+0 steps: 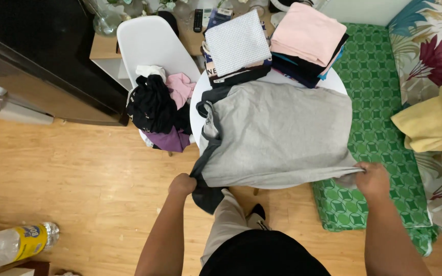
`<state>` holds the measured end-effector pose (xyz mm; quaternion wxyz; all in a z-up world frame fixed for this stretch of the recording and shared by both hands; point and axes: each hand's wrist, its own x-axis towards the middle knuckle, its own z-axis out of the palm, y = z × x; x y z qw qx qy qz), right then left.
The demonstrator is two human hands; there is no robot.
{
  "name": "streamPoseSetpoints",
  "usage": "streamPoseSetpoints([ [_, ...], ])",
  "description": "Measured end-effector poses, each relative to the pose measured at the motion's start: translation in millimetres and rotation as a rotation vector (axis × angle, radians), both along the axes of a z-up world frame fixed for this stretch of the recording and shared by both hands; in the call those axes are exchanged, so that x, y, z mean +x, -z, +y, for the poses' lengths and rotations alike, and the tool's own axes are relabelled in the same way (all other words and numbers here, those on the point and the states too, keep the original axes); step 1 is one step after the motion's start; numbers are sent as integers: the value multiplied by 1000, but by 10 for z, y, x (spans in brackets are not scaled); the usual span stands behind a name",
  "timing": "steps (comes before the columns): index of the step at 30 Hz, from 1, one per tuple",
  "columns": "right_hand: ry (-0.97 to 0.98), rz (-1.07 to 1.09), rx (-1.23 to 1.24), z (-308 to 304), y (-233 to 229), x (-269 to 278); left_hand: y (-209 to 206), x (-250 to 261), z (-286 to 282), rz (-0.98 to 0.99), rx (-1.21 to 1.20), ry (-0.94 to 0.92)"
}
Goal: The person folds a light pink long-sleeved shirt and a grey t-shirt on a white round table. They then move to a green patterned bench and place a pillow into a white pillowcase.
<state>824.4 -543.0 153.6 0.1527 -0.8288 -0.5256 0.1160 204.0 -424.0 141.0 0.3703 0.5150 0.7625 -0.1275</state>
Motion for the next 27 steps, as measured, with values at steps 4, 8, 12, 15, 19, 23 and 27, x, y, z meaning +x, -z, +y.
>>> streamPoseSetpoints([
  [4,134,107,88,-110,165,128,1187,-501,-25,-233,276,90],
  [8,139,81,173,60,153,277,640,-306,218,-726,164,-210],
  [12,297,685,300,454,67,408,-625,220,620,-1580,-6,-728],
  [15,244,735,361,698,-105,313,-978,558,812,-1584,75,-871],
  [19,233,354,122,883,-372,9,-626,904,1002,-1077,152,-489],
  [23,213,536,236,994,-240,-171,-360,1064,1049,-1029,302,-610],
  [27,67,216,189,1107,-374,-650,-257,1336,1028,-980,406,-610],
])
